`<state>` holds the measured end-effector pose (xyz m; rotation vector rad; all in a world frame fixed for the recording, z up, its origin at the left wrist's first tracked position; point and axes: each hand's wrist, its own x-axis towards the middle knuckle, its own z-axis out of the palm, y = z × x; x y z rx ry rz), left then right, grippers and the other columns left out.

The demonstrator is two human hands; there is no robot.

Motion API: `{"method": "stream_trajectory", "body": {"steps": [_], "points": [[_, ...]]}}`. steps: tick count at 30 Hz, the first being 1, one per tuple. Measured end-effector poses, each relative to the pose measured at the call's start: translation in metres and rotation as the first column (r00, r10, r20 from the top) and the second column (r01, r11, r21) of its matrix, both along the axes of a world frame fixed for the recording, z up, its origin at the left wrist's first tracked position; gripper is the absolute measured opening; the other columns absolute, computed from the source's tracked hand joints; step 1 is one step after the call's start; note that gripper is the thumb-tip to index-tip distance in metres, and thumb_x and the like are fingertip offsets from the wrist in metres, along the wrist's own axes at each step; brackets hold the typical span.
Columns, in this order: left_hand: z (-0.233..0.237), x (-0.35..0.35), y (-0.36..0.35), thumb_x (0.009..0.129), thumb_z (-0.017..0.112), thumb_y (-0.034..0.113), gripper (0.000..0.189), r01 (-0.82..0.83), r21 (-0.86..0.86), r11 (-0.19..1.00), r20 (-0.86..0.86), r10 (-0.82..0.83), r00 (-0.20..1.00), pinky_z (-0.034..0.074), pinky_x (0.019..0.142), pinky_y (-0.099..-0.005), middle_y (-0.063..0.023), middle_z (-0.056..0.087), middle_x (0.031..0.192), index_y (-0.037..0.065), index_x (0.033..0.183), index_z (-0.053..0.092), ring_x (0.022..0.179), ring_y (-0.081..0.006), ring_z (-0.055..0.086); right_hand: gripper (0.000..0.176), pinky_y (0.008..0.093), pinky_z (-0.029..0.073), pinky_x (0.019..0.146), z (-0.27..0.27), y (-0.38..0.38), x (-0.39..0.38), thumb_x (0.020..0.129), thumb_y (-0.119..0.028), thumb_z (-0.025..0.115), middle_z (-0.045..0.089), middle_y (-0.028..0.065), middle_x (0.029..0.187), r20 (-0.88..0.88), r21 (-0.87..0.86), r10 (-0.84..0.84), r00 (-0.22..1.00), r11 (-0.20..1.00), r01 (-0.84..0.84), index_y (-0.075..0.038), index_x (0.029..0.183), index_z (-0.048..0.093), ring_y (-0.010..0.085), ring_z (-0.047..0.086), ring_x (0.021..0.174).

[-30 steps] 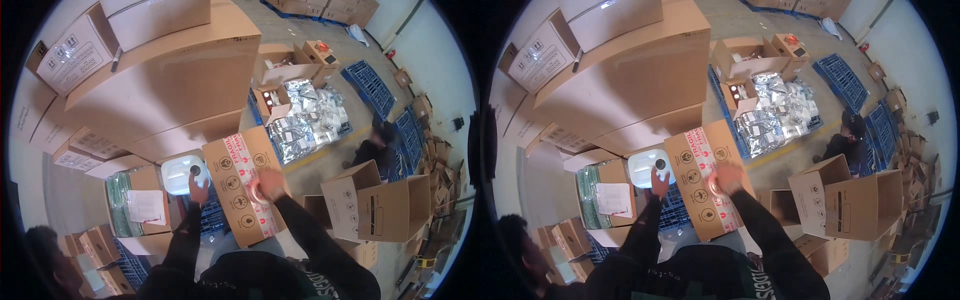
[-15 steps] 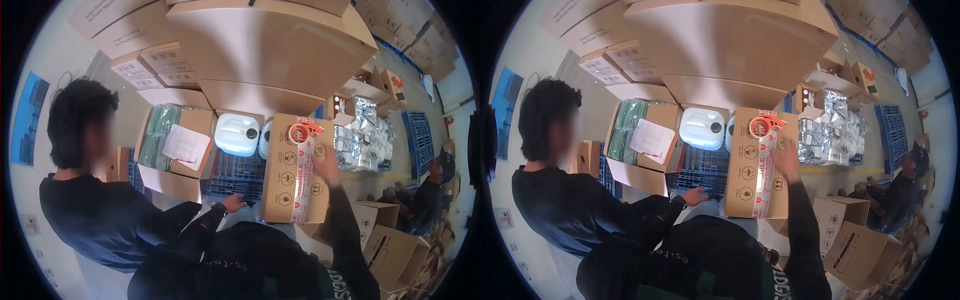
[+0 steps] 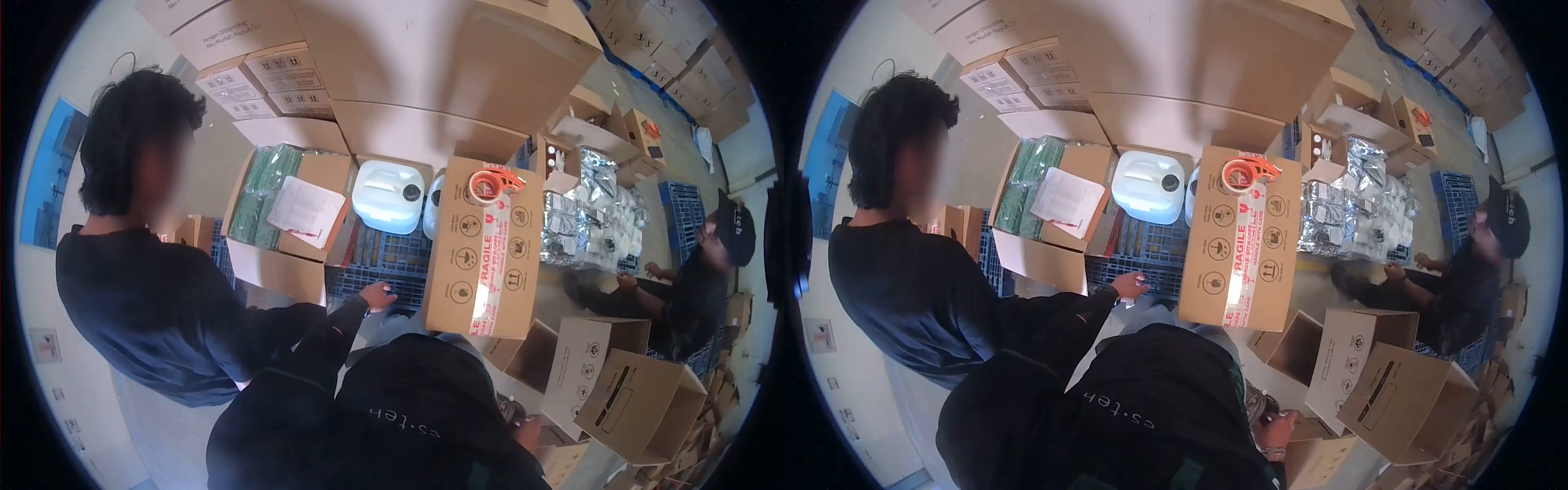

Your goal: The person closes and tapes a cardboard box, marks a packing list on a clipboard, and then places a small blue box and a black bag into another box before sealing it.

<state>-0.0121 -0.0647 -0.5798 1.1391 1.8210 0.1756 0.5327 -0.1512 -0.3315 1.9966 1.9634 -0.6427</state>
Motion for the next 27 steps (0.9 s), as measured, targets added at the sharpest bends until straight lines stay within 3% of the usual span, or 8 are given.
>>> {"method": "stream_trajectory", "body": {"steps": [3,8,15,17,19,21,25,27], "points": [[0.011,0.028,0.005,0.089,0.071,0.051,0.065,-0.03,0.055,0.998,0.025,0.029,0.999,0.053,0.095,-0.041,-0.0185,0.071,0.116,0.001,0.129,0.062,0.111,-0.0335,0.068,0.036,0.0527,0.054,0.088,-0.042,-0.016,0.051,0.078,-0.032,0.078,0.069,0.0244,0.105,-0.066,-0.022,0.079,0.995,0.997,-0.08,-0.007,0.104,0.078,0.0439,0.066,0.101],[0.023,0.069,-0.001,0.089,0.072,0.052,0.068,-0.057,0.108,0.992,0.053,0.051,0.997,0.054,0.096,-0.0395,-0.0184,0.071,0.119,-0.001,0.129,0.062,0.112,-0.0311,0.069,0.026,0.0455,0.054,0.085,-0.017,0.009,0.071,0.083,-0.021,0.073,0.063,0.0264,0.106,-0.324,-0.28,-0.304,0.896,0.935,0.216,0.001,0.097,0.076,0.0405,0.068,0.09],[0.021,0.09,-0.038,0.089,0.073,0.051,0.067,-0.094,0.076,0.993,0.031,0.091,0.995,0.054,0.097,-0.0391,-0.0189,0.071,0.122,-0.001,0.13,0.062,0.114,-0.0302,0.069,0.016,0.0435,0.055,0.086,-0.076,0.007,0.129,0.079,-0.008,0.071,0.06,0.024,0.115,-0.293,0.153,0.128,0.948,0.985,-0.086,0.003,0.09,0.074,0.0378,0.068,0.096],[0.019,0.088,-0.047,0.089,0.073,0.05,0.066,-0.116,0.074,0.991,0.025,0.114,0.993,0.054,0.096,-0.0394,-0.0185,0.07,0.123,0.0,0.13,0.062,0.114,-0.0301,0.069,0.012,0.0461,0.052,0.094,-0.017,0.036,0.09,0.078,-0.007,0.072,0.058,0.0258,0.122,-0.411,-0.12,-0.257,0.875,0.966,0.228,-0.001,0.087,0.076,0.0403,0.064,0.107],[0.016,0.086,-0.057,0.089,0.074,0.049,0.065,-0.121,0.059,0.991,-0.004,0.121,0.993,0.054,0.096,-0.0398,-0.0176,0.07,0.124,0.001,0.131,0.061,0.115,-0.0297,0.069,0.013,0.0474,0.05,0.099,-0.006,0.04,0.093,0.077,-0.009,0.073,0.059,0.0264,0.125,-0.464,-0.094,-0.235,0.854,0.972,0.216,-0.003,0.088,0.076,0.041,0.061,0.115],[0.014,0.077,-0.069,0.09,0.073,0.05,0.067,-0.15,0.084,0.985,0.056,0.146,0.988,0.053,0.096,-0.0403,-0.0192,0.07,0.124,-0.001,0.131,0.06,0.115,-0.0311,0.068,0.02,0.0475,0.048,0.102,-0.042,0.033,0.127,0.078,-0.012,0.076,0.061,0.0257,0.123,-0.421,0.257,0.2,0.884,0.962,-0.095,-0.002,0.094,0.074,0.0399,0.059,0.119],[0.056,0.071,-0.065,0.094,0.072,0.047,0.064,-0.114,0.153,0.982,0.031,0.11,0.993,0.052,0.099,-0.0397,-0.0181,0.07,0.125,-0.002,0.133,0.059,0.118,-0.0278,0.066,0.034,0.0426,0.053,0.094,0.02,0.051,0.12,0.08,-0.022,0.081,0.069,0.0191,0.111,-0.472,0.119,-0.132,0.872,0.97,0.212,-0.001,0.103,0.068,0.0376,0.066,0.106],[0.081,0.075,-0.049,0.096,0.072,0.036,0.055,-0.215,0.264,0.94,0.179,0.171,0.969,0.052,0.096,-0.0358,-0.014,0.071,0.12,-0.003,0.132,0.058,0.114,-0.0235,0.067,0.031,0.0424,0.054,0.08,0.046,0.07,0.134,0.08,-0.025,0.081,0.069,0.0184,0.092,-0.402,0.143,0.015,0.915,0.989,0.046,-0.001,0.093,0.067,0.0372,0.068,0.09]]}}
